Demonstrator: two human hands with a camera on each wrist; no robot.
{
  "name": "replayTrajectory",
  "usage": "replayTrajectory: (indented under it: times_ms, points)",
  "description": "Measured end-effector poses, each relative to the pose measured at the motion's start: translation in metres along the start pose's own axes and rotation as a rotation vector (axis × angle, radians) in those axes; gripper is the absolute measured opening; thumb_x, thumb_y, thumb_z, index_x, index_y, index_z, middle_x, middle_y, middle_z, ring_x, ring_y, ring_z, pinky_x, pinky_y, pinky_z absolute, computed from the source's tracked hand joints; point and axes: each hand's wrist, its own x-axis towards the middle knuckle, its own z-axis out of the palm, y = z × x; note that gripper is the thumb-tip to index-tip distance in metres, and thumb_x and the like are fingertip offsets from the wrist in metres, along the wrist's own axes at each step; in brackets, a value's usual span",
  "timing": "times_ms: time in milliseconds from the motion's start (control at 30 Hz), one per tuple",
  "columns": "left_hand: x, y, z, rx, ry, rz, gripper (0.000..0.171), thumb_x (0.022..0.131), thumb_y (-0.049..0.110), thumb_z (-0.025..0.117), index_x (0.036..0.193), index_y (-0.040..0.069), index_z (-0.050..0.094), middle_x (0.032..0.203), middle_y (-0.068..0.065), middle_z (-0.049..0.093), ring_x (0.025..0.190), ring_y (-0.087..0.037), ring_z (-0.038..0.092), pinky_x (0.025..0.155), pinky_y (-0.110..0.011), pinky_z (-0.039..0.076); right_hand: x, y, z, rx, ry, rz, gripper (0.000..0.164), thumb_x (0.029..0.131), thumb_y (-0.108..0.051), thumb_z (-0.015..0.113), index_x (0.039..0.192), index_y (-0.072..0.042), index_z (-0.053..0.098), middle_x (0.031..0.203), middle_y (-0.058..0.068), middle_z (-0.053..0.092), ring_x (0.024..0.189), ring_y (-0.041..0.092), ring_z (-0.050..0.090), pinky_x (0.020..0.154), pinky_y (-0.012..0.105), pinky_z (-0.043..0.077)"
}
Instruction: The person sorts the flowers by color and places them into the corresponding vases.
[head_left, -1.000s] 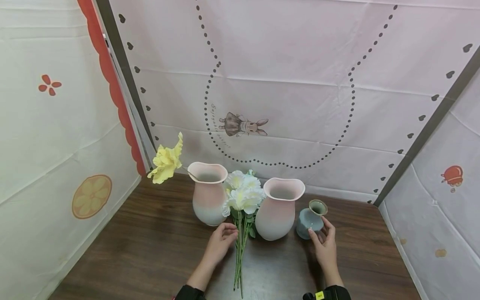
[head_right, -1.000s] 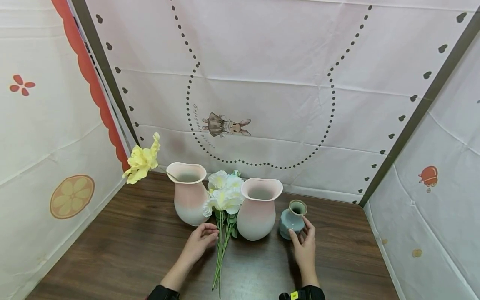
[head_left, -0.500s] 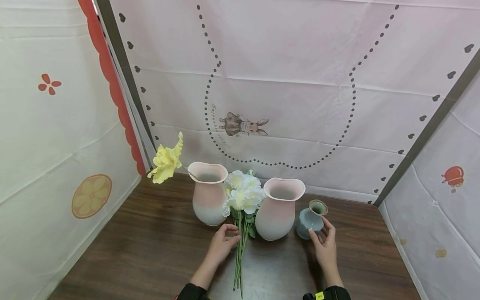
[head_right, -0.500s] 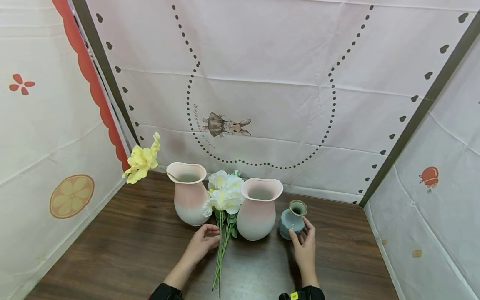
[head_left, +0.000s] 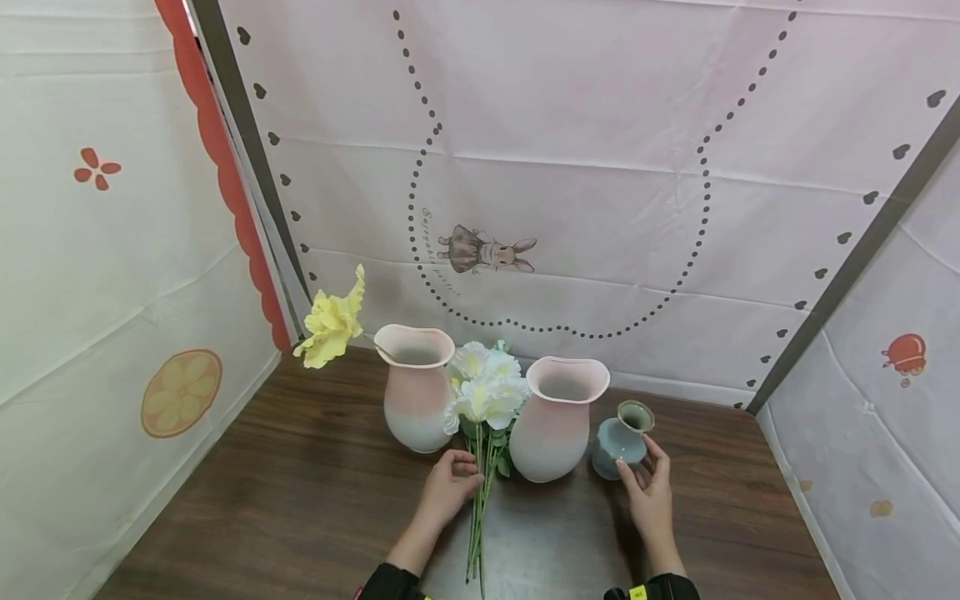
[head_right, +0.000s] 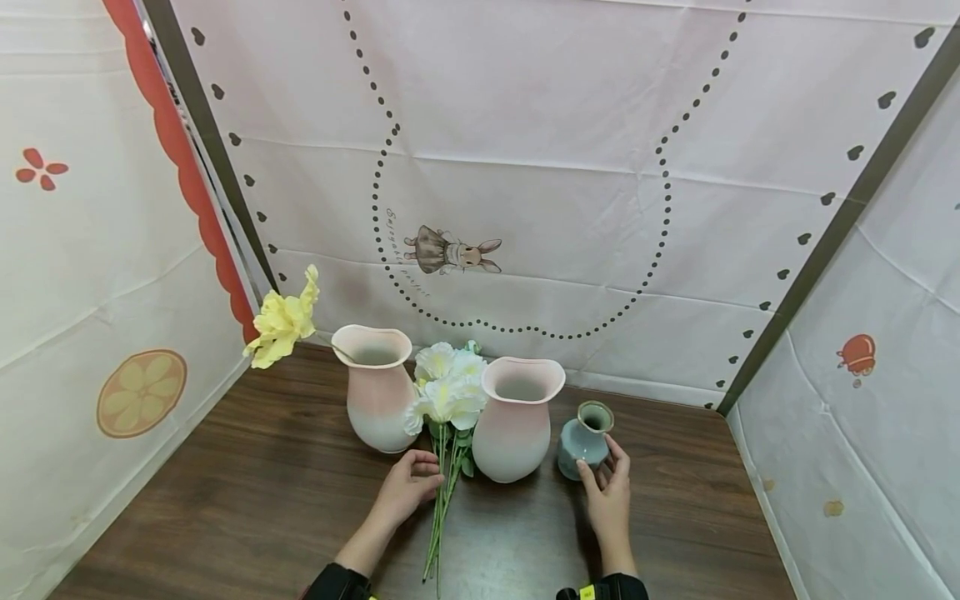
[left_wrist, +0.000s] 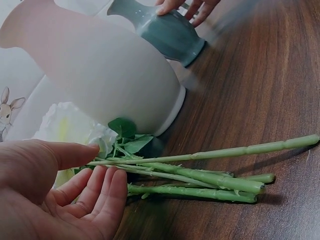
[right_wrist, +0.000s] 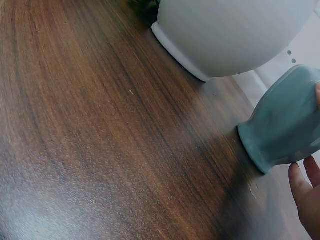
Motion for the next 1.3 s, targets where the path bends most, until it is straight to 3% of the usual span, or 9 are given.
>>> replayTrajectory:
  times_ms: [433, 1000, 1300]
  points:
    - [0.002, -0.003, 0.005, -0.054, 0.02, 0.019, 0.03, 0.088, -0.002, 0.067, 0.115, -0.009, 0.057, 0.097, -0.02, 0.067, 0.074, -0.014, 0.065, 0.066, -0.032, 0.06, -0.001, -0.001, 0.001, -0.013, 0.006, 0.001, 0.069, 0.098, -0.011, 0.063, 0.154, -0.004, 0.024, 0.158, 0.023, 0.028, 0.143, 0.047, 0.033, 0.115, 0.061, 0.033]
    - [-0.004, 0.01, 0.005, -0.126, -0.033, 0.022, 0.03, 0.091, -0.002, 0.063, 0.119, -0.01, 0.055, 0.099, -0.017, 0.061, 0.073, -0.012, 0.061, 0.065, -0.029, 0.06, -0.002, -0.002, 0.001, -0.006, 0.013, -0.02, 0.068, 0.098, -0.011, 0.063, 0.153, -0.003, 0.024, 0.157, 0.023, 0.03, 0.142, 0.046, 0.034, 0.114, 0.062, 0.033]
    - [-0.009, 0.01, 0.0, -0.151, -0.051, 0.14, 0.026, 0.092, 0.001, 0.063, 0.115, -0.01, 0.055, 0.092, -0.009, 0.06, 0.071, -0.008, 0.061, 0.062, -0.027, 0.059, -0.002, 0.001, 0.001, -0.006, 0.022, -0.036, 0.067, 0.097, -0.01, 0.063, 0.153, -0.003, 0.025, 0.156, 0.022, 0.032, 0.141, 0.045, 0.036, 0.113, 0.062, 0.034]
